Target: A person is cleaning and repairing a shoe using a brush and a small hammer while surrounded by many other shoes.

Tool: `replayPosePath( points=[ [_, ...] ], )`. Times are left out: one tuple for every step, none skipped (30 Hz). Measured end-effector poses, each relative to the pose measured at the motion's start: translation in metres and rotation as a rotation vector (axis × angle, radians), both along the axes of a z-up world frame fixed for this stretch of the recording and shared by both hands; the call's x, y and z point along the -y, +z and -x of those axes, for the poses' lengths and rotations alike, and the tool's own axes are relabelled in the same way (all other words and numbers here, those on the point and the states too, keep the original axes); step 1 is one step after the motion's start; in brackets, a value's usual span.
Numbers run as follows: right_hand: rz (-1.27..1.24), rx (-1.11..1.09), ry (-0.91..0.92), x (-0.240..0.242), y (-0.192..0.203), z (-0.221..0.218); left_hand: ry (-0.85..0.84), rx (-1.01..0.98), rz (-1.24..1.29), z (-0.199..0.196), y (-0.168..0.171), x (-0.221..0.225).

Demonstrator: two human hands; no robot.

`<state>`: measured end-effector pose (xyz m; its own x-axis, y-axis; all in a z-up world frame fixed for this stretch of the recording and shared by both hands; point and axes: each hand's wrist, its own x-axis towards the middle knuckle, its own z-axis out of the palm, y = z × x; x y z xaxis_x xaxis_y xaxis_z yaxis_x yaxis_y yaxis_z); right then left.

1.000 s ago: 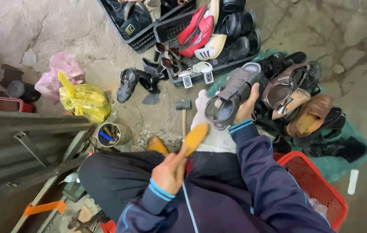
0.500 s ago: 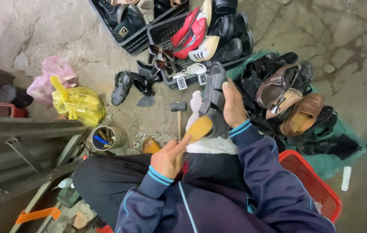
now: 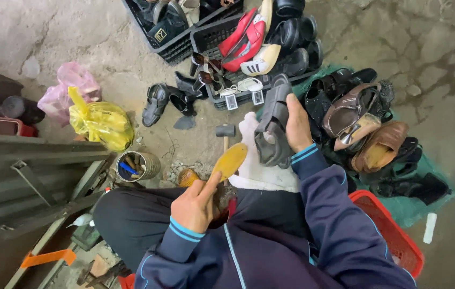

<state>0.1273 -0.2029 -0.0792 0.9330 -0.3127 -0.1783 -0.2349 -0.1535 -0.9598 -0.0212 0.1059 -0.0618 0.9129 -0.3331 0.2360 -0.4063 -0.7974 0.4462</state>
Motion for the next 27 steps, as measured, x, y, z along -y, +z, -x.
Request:
replayPosePath(
  points=[
    [-0.002, 0.0, 0.001, 0.002, -0.007, -0.001, 0.001, 0.0, -0.002, -0.002, 0.008, 0.004],
    [-0.013, -0.027, -0.001, 0.004, -0.015, -0.002, -0.025, 0.018, 0.079, -0.004, 0.016, 0.007],
    [-0.02, -0.052, -0.005, 0.008, -0.021, -0.003, -0.053, 0.037, 0.164, -0.006, 0.023, 0.013],
    [-0.017, -0.052, -0.006, 0.01, -0.022, -0.002, -0.053, 0.037, 0.168, -0.006, 0.012, 0.014],
    [-0.109, -0.055, -0.053, 0.011, -0.023, -0.002, -0.087, -0.028, 0.139, -0.006, 0.001, 0.015],
    [-0.201, -0.058, -0.1, 0.012, -0.023, -0.002, -0.121, -0.093, 0.111, -0.007, -0.01, 0.016],
    [-0.201, -0.052, -0.1, 0.006, -0.006, 0.003, -0.122, -0.087, 0.111, -0.006, -0.006, 0.012],
    [-0.58, 0.015, -0.06, 0.0, 0.011, 0.007, -0.015, -0.069, 0.107, -0.006, -0.002, 0.009],
    [-0.959, 0.077, -0.03, -0.005, 0.026, 0.017, 0.082, -0.059, 0.102, -0.003, 0.002, 0.006],
    [-0.957, 0.081, -0.04, -0.001, 0.026, 0.02, 0.072, -0.061, 0.103, -0.003, 0.013, 0.005],
    [-1.057, 0.088, -0.021, 0.0, 0.026, 0.02, 0.04, -0.096, 0.225, -0.003, 0.024, 0.004],
    [-1.157, 0.095, -0.002, 0.001, 0.026, 0.02, 0.007, -0.13, 0.347, -0.002, 0.035, 0.002],
    [-1.158, 0.097, 0.0, -0.002, 0.03, 0.022, 0.007, -0.127, 0.346, -0.002, 0.042, 0.008],
    [-1.187, 0.138, 0.007, -0.005, 0.033, 0.023, -0.086, -0.178, 0.392, -0.002, 0.049, 0.014],
    [-1.215, 0.179, 0.018, -0.009, 0.038, 0.023, -0.177, -0.226, 0.438, -0.002, 0.057, 0.021],
    [-1.216, 0.181, 0.024, -0.016, 0.04, 0.025, -0.174, -0.22, 0.438, -0.002, 0.048, 0.034],
    [-1.227, 0.147, 0.073, -0.023, 0.041, 0.028, -0.113, -0.209, 0.365, -0.001, 0.04, 0.046],
    [-1.237, 0.113, 0.121, -0.03, 0.042, 0.031, -0.052, -0.197, 0.292, 0.0, 0.031, 0.059],
    [-1.236, 0.117, 0.125, -0.041, 0.05, 0.038, -0.052, -0.191, 0.293, -0.005, 0.029, 0.067],
    [-1.162, 0.095, 0.174, -0.052, 0.058, 0.045, -0.013, -0.147, 0.323, -0.009, 0.028, 0.075],
    [-1.086, 0.076, 0.218, -0.063, 0.065, 0.051, 0.02, -0.103, 0.352, -0.015, 0.026, 0.083],
    [-1.084, 0.084, 0.218, -0.062, 0.059, 0.049, 0.014, -0.097, 0.353, -0.011, 0.03, 0.08],
    [-1.137, 0.082, 0.128, -0.059, 0.052, 0.049, -0.017, -0.129, 0.347, -0.006, 0.035, 0.079],
    [-1.189, 0.08, 0.038, -0.057, 0.046, 0.048, -0.049, -0.161, 0.34, 0.0, 0.039, 0.078],
    [-1.193, 0.084, 0.039, -0.06, 0.052, 0.047, -0.05, -0.158, 0.335, 0.0, 0.035, 0.078],
    [-1.157, 0.097, 0.07, -0.065, 0.058, 0.047, -0.049, -0.148, 0.342, 0.0, 0.029, 0.077],
    [-1.122, 0.102, 0.099, -0.069, 0.062, 0.05, -0.044, -0.144, 0.349, 0.004, 0.024, 0.076]
  ],
)
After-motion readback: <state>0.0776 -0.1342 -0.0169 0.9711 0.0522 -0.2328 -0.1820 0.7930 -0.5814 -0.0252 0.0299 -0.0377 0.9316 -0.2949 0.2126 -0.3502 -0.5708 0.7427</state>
